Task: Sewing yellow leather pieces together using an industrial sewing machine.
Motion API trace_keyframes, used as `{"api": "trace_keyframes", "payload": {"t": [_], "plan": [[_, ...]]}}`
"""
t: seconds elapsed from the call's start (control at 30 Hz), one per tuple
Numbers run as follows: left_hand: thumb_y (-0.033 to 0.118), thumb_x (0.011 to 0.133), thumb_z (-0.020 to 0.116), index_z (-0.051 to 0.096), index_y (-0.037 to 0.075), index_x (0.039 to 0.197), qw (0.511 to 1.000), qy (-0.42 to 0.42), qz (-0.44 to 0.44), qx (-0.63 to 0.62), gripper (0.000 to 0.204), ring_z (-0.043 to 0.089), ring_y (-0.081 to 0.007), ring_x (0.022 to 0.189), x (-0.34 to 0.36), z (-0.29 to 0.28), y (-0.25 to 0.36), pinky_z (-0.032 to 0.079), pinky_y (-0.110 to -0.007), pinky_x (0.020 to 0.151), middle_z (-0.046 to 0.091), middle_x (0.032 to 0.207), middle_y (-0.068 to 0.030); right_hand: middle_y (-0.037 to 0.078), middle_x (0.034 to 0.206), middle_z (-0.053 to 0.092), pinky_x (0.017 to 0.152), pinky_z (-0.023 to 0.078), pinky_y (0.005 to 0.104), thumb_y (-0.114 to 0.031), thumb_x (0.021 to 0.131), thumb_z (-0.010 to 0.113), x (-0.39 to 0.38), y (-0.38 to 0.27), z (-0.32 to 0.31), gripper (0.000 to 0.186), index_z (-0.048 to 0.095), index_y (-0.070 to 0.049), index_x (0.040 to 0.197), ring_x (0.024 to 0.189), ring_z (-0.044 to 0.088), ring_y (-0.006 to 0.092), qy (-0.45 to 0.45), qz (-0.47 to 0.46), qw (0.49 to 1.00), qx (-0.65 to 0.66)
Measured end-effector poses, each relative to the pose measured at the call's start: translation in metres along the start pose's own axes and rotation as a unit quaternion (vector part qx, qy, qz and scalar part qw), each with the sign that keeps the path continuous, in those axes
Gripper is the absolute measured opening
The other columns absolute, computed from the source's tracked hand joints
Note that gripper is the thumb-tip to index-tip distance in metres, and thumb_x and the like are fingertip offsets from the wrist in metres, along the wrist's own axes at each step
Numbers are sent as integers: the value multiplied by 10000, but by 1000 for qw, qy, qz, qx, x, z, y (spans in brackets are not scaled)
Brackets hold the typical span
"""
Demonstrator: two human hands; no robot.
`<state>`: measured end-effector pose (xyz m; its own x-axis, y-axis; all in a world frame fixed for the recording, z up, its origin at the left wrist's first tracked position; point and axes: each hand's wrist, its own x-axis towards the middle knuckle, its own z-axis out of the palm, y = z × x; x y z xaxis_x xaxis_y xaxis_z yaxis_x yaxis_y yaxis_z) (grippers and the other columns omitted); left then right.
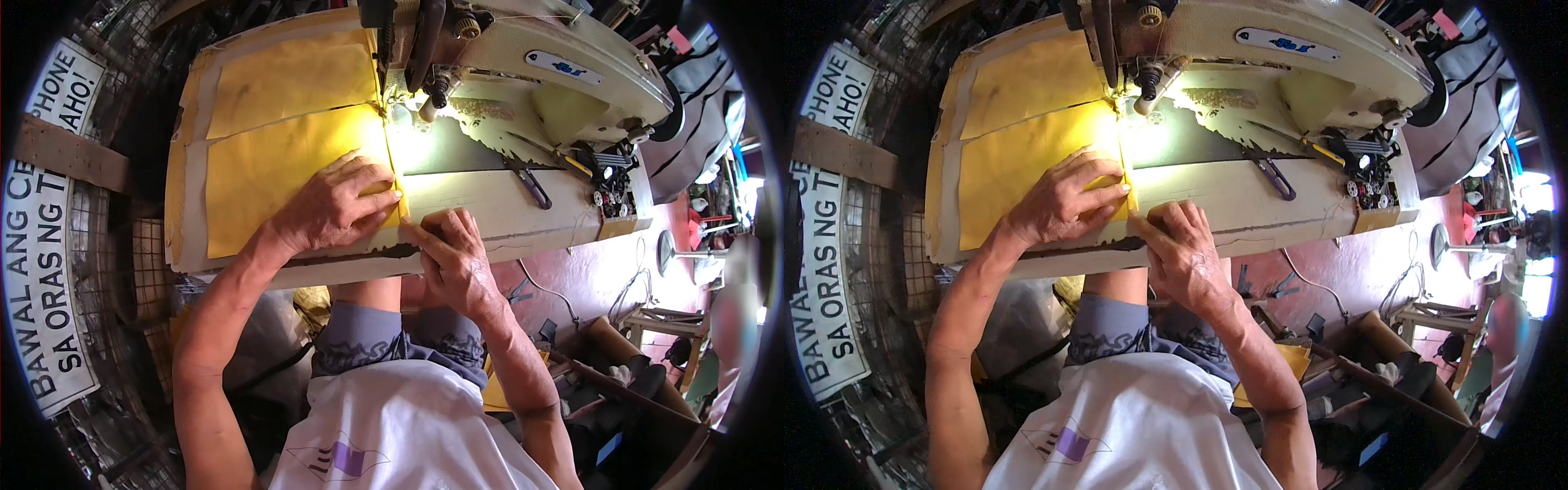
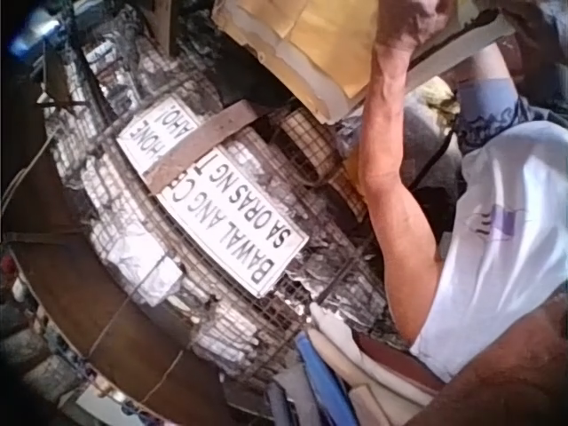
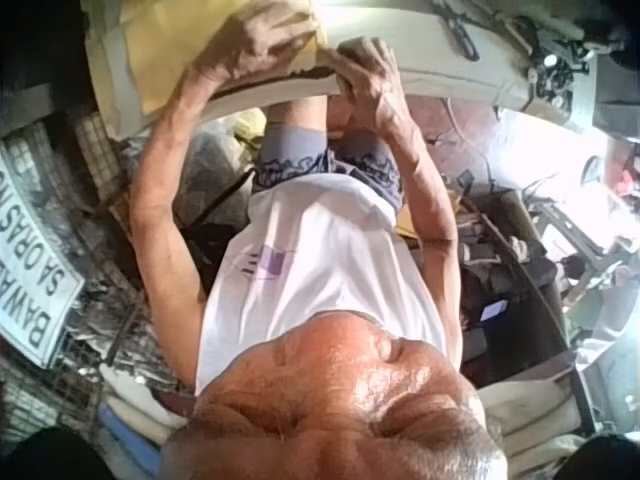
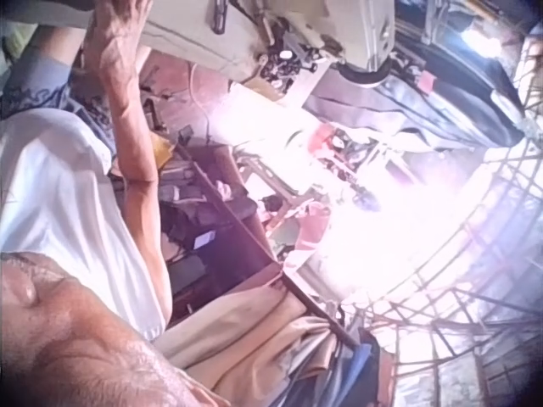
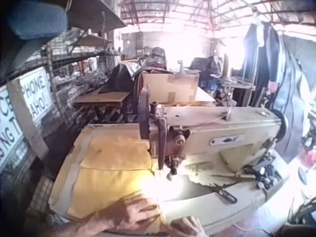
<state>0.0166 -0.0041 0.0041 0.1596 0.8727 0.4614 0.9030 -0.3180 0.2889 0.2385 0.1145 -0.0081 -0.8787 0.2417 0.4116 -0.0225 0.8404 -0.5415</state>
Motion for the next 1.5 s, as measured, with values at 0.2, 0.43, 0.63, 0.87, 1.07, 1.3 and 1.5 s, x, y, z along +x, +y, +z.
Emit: {"api": "trace_keyframes", "payload": {"t": [0.2,0.43,0.63,0.87,1.07,1.3,1.5], "plan": [[93,815,729,724,45,1057,1000,27,-3,4,246,633,-331,1087,0,2,0,512,-457,993,644,1140,-115,114,1163,572,904,465,440,-32,738,700,2,9,-4,515,662,-56,1251,1078,559,311,-29,-62,997,-35],[116,866,698,730,40,1101,1000,-14,-24,-14,249,603,-320,1166,-1,-6,2,466,-446,1061,639,1204,-125,103,1294,575,916,457,435,-204,849,753,-1,3,-4,484,641,-34,1288,1198,556,296,-57,-75,991,-90],[126,862,705,725,25,1124,999,-31,-16,-11,281,594,-327,1198,1,-9,-2,441,-461,1108,654,1207,-126,115,1272,583,926,458,433,-190,816,781,7,2,-9,509,647,-12,1274,1154,576,302,-70,-85,991,-74],[121,845,713,707,32,1139,999,-33,-7,-14,307,601,-317,1189,6,-12,-15,446,-480,1107,658,1180,-123,121,1269,574,945,468,416,-234,878,746,21,4,-9,453,641,2,1251,1149,566,280,-90,-81,989,-88],[159,862,701,695,39,1132,999,-37,1,13,296,591,-314,1202,14,-17,-38,440,-479,1111,649,1189,-123,133,1272,574,946,461,420,-248,888,737,42,10,-5,473,629,27,1257,1138,565,288,-86,-76,989,-92],[181,847,705,690,18,1144,998,-65,-8,-4,339,563,-320,1236,21,-25,-66,408,-473,1139,637,1202,-128,179,1263,590,960,448,450,-272,912,712,68,21,-2,477,623,53,1250,1160,565,311,-99,-62,989,-86],[122,812,716,694,30,1131,996,-82,-12,-20,333,546,-309,1274,26,-29,-95,394,-484,1161,626,1200,-116,178,1290,622,916,494,426,-326,908,724,95,26,1,524,630,24,1287,1103,641,319,-110,-33,988,-106]]}}
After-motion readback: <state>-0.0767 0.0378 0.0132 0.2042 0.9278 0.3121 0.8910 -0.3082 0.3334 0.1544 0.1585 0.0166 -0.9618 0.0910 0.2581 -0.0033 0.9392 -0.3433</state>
